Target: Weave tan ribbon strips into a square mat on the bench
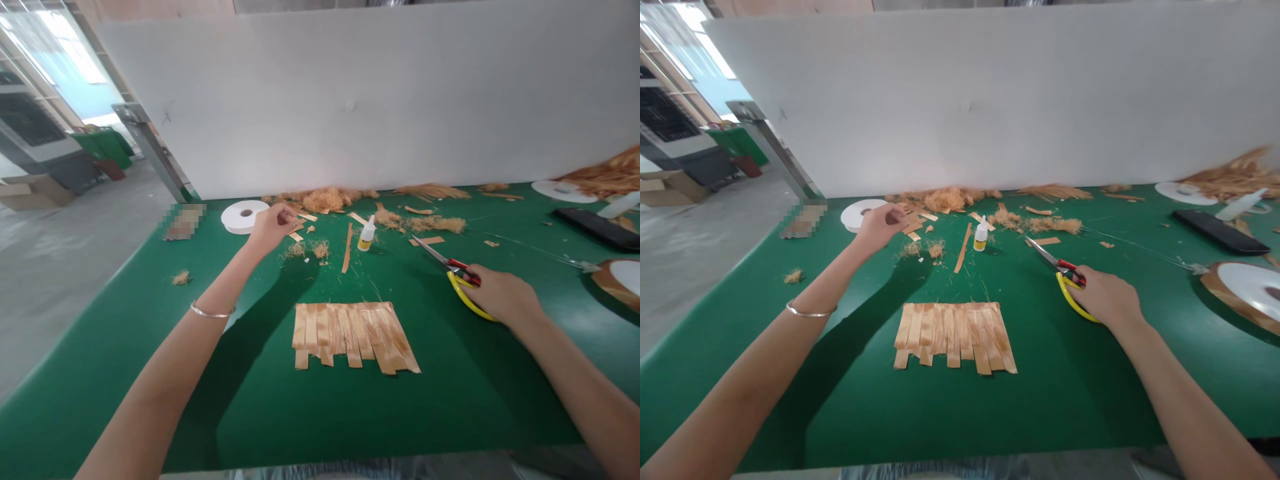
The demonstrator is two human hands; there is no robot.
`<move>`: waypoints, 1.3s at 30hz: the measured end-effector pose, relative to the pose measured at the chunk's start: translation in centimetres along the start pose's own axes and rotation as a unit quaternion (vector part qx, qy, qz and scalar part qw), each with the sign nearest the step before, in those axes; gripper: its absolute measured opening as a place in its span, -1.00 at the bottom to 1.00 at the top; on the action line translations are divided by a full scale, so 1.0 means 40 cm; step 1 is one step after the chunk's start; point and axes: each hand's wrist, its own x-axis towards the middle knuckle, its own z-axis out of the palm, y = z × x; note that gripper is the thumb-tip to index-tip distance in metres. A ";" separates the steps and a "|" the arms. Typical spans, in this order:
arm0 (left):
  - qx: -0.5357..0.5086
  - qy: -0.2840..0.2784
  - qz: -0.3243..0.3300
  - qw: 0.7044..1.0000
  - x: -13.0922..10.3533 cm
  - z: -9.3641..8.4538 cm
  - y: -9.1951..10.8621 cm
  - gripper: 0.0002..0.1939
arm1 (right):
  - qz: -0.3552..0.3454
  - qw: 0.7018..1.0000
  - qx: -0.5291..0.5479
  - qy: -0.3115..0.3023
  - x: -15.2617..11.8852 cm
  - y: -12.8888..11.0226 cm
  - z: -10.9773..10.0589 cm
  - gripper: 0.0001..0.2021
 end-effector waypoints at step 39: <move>0.039 -0.298 0.041 0.953 -0.245 0.075 0.151 -0.80 | -0.334 0.939 -0.075 -0.027 -0.147 -0.204 -0.080 -0.72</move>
